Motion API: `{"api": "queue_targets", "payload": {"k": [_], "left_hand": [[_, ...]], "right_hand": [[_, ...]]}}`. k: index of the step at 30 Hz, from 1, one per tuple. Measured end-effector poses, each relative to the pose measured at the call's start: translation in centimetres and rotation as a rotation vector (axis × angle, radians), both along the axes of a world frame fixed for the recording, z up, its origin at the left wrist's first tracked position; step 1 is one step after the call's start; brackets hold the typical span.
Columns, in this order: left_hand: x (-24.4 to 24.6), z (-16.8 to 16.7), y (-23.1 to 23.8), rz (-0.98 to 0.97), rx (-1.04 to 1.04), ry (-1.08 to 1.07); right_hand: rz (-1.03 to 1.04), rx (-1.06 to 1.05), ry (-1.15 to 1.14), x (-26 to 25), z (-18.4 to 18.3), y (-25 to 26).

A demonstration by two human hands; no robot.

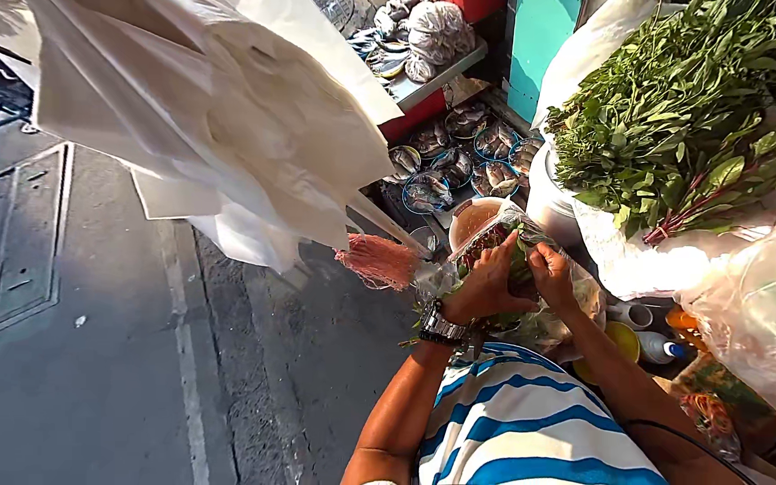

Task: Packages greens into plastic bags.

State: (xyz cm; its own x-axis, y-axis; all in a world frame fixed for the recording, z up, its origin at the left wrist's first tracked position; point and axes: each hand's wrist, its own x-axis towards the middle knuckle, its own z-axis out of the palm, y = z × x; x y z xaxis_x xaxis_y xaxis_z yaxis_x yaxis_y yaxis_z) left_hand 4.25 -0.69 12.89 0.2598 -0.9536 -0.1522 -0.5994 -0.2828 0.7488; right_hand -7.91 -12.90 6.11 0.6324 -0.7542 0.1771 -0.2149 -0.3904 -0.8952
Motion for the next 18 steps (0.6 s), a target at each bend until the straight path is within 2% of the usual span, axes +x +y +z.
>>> {"api": "queue_targets", "payload": {"k": [4, 8, 10, 13, 15, 18], "left_hand": [[1.7, 3.0, 3.5, 0.313, -0.425, -0.118], [2.1, 5.5, 8.2, 0.476, -0.618, 0.047], [0.9, 5.5, 9.7, 0.434, -0.705, 0.251], [-1.6, 4.2, 10.5, 0.251, -0.648, 0.543], [-3.4, 3.0, 10.3, 0.108, -0.539, 0.548], [-5.4, 1.9, 9.4, -0.112, -0.374, 0.525]], "right_hand": [[-0.237, 0.402, 0.028, -0.7, -3.7, -3.4], [-0.439, 0.875, 0.000, -1.6, -4.4, -4.1], [-0.451, 1.051, -0.060, -1.9, -4.2, -3.9], [-0.409, 1.210, -0.104, -1.9, -3.9, -3.5], [-0.309, 1.256, -0.156, -2.1, -4.1, -2.9], [-0.425, 1.440, -0.317, -1.3, -4.4, -2.1]]}}
